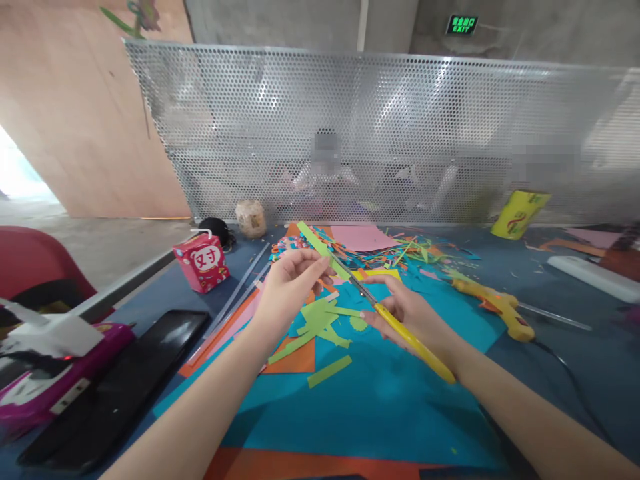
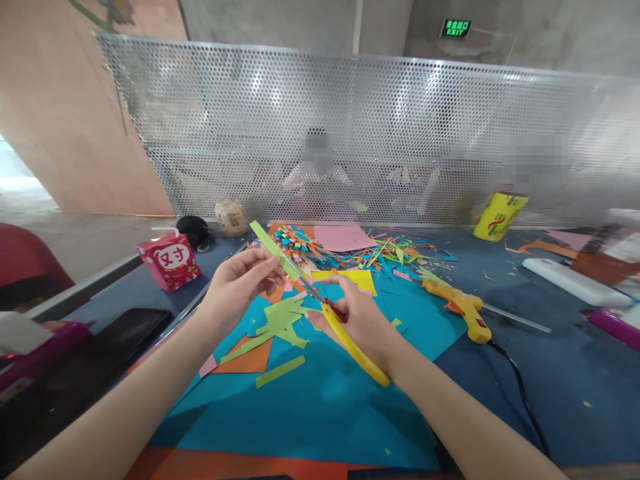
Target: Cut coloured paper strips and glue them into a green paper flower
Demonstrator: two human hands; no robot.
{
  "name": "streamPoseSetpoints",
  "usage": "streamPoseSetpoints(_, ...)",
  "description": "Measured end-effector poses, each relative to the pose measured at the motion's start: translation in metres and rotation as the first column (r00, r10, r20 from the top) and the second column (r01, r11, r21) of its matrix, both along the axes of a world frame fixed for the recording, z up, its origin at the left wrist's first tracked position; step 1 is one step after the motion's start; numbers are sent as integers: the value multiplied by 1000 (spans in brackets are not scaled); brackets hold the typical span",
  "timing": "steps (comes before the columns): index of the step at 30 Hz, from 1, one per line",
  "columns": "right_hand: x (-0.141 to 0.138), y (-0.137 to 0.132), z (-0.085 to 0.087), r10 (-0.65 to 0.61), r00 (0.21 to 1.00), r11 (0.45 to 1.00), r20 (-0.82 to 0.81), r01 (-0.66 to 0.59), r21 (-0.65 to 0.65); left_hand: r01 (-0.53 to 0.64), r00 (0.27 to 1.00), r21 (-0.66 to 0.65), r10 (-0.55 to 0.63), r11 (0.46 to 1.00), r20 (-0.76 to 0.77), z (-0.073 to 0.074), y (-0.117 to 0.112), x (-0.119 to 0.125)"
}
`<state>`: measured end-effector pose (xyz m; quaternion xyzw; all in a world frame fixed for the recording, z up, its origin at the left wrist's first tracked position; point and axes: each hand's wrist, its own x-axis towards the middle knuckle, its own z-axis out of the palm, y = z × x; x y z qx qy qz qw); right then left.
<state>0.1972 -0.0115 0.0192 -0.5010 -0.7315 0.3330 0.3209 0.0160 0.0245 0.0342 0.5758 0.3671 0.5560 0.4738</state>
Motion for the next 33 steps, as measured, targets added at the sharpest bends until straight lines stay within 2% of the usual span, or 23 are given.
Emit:
streamPoseSetpoints(7, -1, -2, 2, 30, 998, 999, -59, -32, -44, -41, 995, 81, 49, 996, -92, -1, 0, 1)
streamPoseSetpoints(17, 0, -2, 1, 38, 997, 999, -60, -40, -31, -2, 994, 21, 4, 1000, -111, 1, -4, 3)
streamPoseSetpoints(24, -2, 1, -5, -31, 998, 1000, -59, 31, -4, -3, 995, -3, 2, 1000, -99, 2, -4, 4)
streamPoseSetpoints(30, -2, -3, 2, 41, 995, 998, -90, -45, -42, 41, 995, -12, -42, 999, -93, 3, -7, 9)
streamPoseSetpoints(33, -2, -4, 4, 25, 995, 999, -94, -28, -38, 51, 994, -8, -52, 999, -94, 4, -8, 9)
